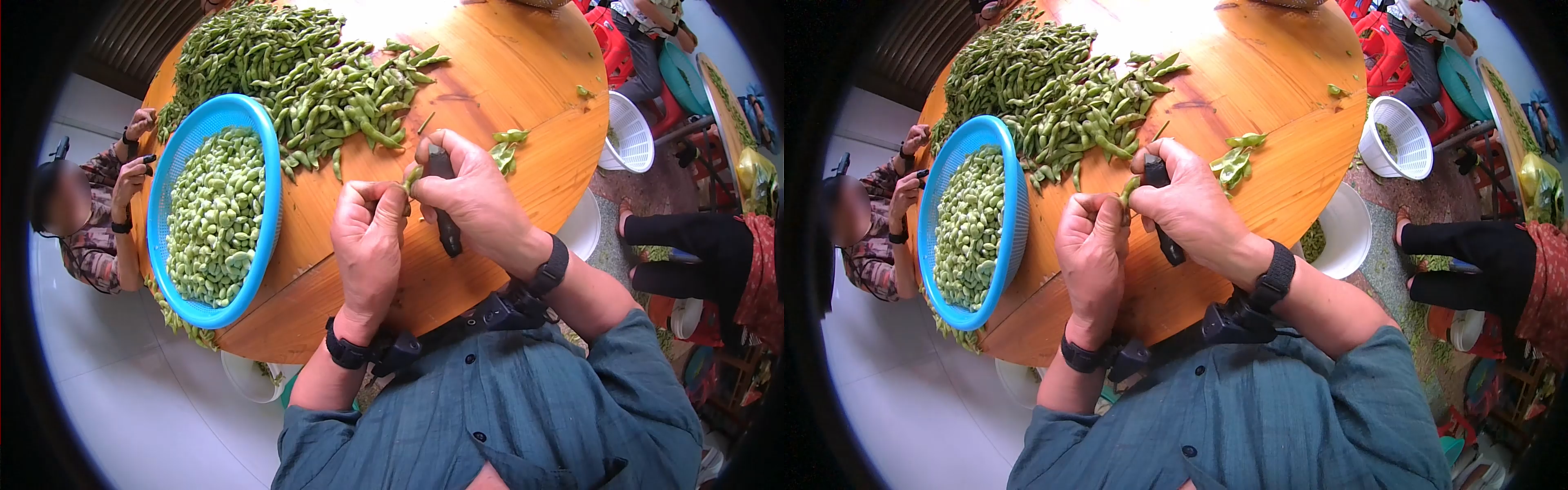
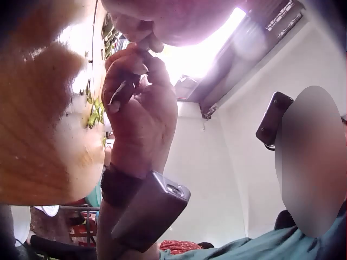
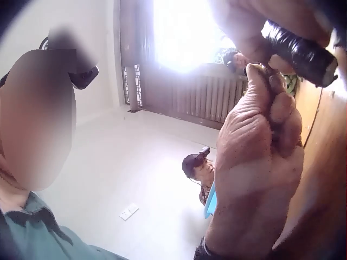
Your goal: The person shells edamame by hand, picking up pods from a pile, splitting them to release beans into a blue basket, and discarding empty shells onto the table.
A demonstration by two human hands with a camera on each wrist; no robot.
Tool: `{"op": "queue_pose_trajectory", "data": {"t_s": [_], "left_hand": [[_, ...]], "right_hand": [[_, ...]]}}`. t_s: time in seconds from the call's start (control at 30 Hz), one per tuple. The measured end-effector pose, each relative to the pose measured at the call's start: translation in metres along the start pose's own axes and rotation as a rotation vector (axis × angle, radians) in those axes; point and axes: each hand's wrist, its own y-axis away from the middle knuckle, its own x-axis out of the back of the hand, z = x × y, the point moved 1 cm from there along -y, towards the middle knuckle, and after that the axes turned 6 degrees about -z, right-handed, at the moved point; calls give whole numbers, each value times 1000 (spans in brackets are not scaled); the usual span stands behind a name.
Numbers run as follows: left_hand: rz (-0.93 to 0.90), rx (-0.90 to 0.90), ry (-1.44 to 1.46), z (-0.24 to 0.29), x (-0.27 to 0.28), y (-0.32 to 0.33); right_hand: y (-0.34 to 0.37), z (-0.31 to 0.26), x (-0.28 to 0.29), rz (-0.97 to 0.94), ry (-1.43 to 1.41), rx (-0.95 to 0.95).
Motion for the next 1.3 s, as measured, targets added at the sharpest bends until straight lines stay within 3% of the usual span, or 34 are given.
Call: {"op": "queue_pose_trajectory", "data": {"t_s": [0.2, 0.27, 0.4, 0.47, 0.57, 0.8, 0.97, 1.13, 1.23, 1.3], "left_hand": [[-143, 217, 418, -2, 13, -7], [-210, 376, 527, -1, 16, -10], [-141, 281, 361, 4, 3, -6], [-82, 58, 37, 5, -4, -5], [-78, 71, -5, 2, 1, -4], [-187, 296, 411, -5, 10, -7], [-208, 433, 533, -2, 11, -9], [-210, 344, 500, -2, 14, -9], [-221, 315, 444, -3, 12, -7], [-229, 303, 412, -5, 12, -6]], "right_hand": [[-2, 3, 3, -26, -20, -25], [-2, 3, 6, -33, -10, -50], [-2, 6, 9, -10, 55, -50], [0, 1, 9, -10, 81, -38], [3, -3, 7, -11, 132, -7], [10, -5, 11, -24, 514, 192], [16, -11, 11, -116, 524, 178], [14, -5, 16, -80, 609, 185], [15, -3, 16, -61, 690, 357], [18, -7, 11, -7, 450, 229]]}}
